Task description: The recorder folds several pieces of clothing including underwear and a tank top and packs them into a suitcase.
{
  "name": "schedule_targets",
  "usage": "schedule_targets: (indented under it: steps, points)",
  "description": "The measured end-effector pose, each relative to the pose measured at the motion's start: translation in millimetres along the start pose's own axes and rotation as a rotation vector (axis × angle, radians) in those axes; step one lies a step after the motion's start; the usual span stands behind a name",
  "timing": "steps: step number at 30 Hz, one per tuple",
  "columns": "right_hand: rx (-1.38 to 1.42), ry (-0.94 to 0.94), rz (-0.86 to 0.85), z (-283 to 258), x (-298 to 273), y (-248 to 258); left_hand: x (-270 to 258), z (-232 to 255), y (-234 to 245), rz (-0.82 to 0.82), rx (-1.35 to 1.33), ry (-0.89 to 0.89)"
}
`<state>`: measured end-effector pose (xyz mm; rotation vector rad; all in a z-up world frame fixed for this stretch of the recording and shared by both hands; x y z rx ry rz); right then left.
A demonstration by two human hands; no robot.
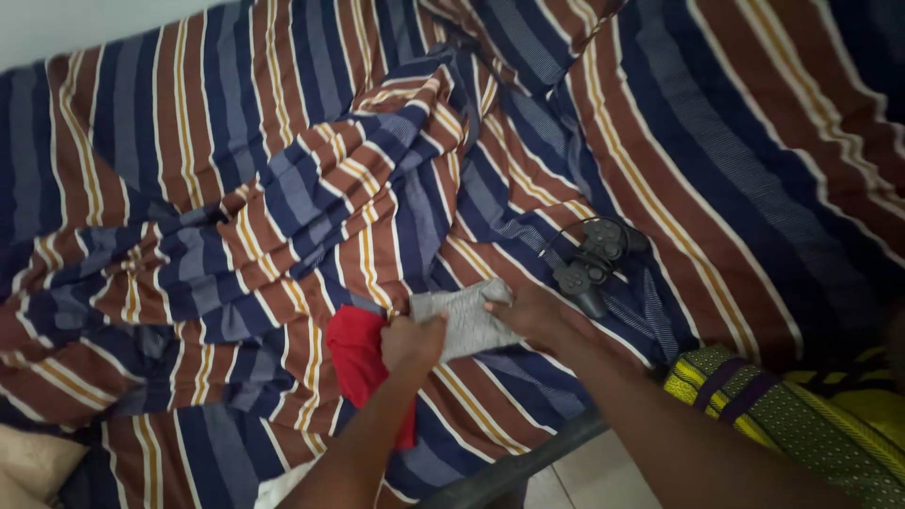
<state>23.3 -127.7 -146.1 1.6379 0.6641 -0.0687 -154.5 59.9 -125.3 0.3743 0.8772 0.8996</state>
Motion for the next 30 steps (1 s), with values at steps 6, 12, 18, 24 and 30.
schedule_targets:
  steps: [6, 12, 18, 24, 30]
  points:
    - [0.792, -0.092, -0.402, -32, -96, 81, -17, -3, 6, -0.591, -0.463, 0.114]
    - [1.140, 0.123, -0.344, -19, -187, 164, -99, 39, 16, -1.001, -1.073, 0.177]
    - [1.135, -0.033, -0.116, 29, -307, 256, -171, 88, 36, -1.037, -0.656, -1.502]
    - [1.405, 0.006, 0.125, 85, -418, 272, -260, 138, 1, -1.308, -0.479, -0.191]
    - [2.095, 0.534, 0.293, 181, -494, 204, -397, 216, 48, -1.499, -0.329, -0.313]
Point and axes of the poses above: each hand's wrist, its own x-axis towards the middle knuckle, its own y-axis out of the back of the hand, z = x × y, the point moved 6 cm from there along x, towards the middle knuckle, and after that the axes turned 11 degrees about -x, right-handed, at the moved point
